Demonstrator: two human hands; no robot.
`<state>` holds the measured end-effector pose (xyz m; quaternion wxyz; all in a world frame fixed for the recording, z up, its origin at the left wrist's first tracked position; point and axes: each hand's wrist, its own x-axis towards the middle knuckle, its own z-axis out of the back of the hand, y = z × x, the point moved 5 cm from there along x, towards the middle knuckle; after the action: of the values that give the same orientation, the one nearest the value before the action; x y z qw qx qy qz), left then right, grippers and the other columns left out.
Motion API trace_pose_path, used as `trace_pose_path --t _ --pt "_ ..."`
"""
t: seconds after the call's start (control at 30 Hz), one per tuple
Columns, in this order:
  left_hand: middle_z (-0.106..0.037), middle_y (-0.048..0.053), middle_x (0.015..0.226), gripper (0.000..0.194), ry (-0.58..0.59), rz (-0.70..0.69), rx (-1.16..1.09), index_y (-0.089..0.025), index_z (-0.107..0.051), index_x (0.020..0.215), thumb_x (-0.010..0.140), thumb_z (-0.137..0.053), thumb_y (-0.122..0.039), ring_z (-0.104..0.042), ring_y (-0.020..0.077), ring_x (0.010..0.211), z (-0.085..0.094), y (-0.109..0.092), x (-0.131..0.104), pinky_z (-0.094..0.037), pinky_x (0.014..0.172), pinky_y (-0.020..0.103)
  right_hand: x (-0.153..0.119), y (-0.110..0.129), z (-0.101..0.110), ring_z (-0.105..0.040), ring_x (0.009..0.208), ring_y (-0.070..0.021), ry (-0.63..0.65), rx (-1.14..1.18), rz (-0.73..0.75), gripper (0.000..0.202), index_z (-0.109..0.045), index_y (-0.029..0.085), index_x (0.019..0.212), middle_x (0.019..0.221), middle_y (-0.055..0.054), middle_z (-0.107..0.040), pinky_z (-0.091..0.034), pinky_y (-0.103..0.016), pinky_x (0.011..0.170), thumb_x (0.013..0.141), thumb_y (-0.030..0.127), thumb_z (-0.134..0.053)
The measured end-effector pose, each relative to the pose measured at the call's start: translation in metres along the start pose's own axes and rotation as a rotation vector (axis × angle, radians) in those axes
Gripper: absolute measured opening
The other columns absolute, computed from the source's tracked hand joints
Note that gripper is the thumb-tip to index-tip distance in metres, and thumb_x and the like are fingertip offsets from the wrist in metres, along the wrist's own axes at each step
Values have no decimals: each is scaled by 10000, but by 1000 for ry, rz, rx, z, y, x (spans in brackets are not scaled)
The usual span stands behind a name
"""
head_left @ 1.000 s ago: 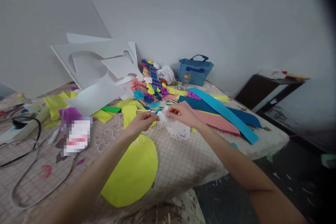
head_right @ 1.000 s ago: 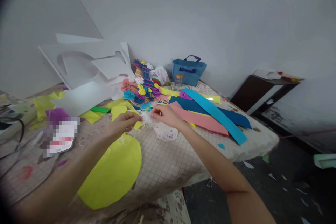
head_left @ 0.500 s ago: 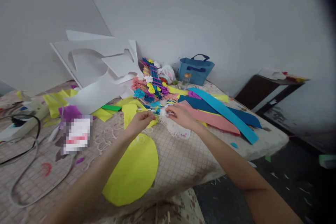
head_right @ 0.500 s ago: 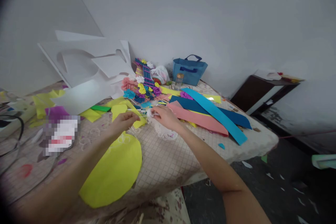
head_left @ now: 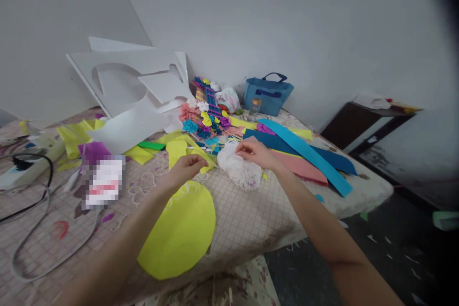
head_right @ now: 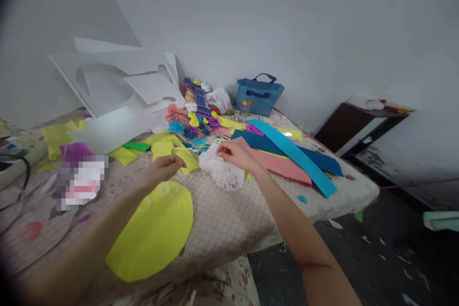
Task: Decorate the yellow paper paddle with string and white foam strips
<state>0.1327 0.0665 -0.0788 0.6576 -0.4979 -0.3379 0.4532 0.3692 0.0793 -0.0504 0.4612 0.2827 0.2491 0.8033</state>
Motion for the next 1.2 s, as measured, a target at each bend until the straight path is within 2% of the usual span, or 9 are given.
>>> trace_pose_path --t 0.17,0.3,0.4,0.53,0.63,0.77,0.93,1.1,1.2 --pt "-676 29 679 248 5 -62 112 -179 -652 671 723 -598 -415 -587 164 667 3 0 -2 -423 636 261 0 14 -13 -572 715 -138 -3 -74 56 127 -602 180 819 808 -26 -640 -421 -254 648 853 299 -572" --pt "-705 51 787 274 0 -68 -16 -172 -670 714 724 -638 -444 -622 189 777 3 -1 -3 -468 750 303 0 23 -36 -574 891 -203 73 -306 155 100 -624 177 847 886 -66 -662 -413 -312 768 819 271 -646" --pt "-671 52 770 334 -5 -40 -247 -160 -643 770 717 -658 -489 -609 159 712 5 4 -2 -491 707 303 1 23 -42 -563 917 -224 80 -411 166 57 -627 177 849 874 -75 -656 -392 -332 786 820 225 -642" --pt "-578 8 663 340 -10 27 -145 -153 -630 831 725 -645 -475 -450 80 480 7 14 -1 -400 488 236 1 30 -20 -532 778 -169 -108 -221 109 102 -568 176 827 837 -50 -594 -392 -284 689 885 250 -526" --pt "-632 43 831 359 -135 -31 71 -166 -631 935 723 -643 -456 -527 111 579 5 10 0 -417 518 242 -1 37 -9 -473 666 -131 -191 -34 88 123 -520 185 831 769 -9 -533 -370 -251 612 885 295 -509" --pt "-654 69 882 371 -98 -145 34 -157 -630 925 784 -586 -497 -583 158 741 -17 -6 7 -459 610 255 0 44 -19 -486 674 -128 -153 28 103 142 -545 190 850 766 -2 -567 -355 -241 609 884 322 -508" --pt "-581 11 667 327 -33 -188 -12 -147 -588 741 723 -635 -470 -513 113 578 -32 -16 16 -412 545 234 -2 45 -30 -500 666 -133 -112 4 101 193 -593 193 835 755 -9 -603 -349 -246 595 900 344 -492" --pt "-546 -15 656 188 -194 -207 95 -181 -531 708 723 -602 -355 -497 116 568 -23 -14 16 -377 552 235 -7 41 -28 -534 720 -145 -244 157 120 243 -555 195 784 790 -35 -594 -406 -260 634 889 412 -523" --pt "-541 -23 642 110 -330 -195 166 -196 -523 711 712 -598 -276 -451 116 528 -15 -10 12 -310 544 245 -10 35 -37 -483 540 -108 -175 388 20 260 -526 206 811 596 33 -508 -401 -237 543 898 450 -500"
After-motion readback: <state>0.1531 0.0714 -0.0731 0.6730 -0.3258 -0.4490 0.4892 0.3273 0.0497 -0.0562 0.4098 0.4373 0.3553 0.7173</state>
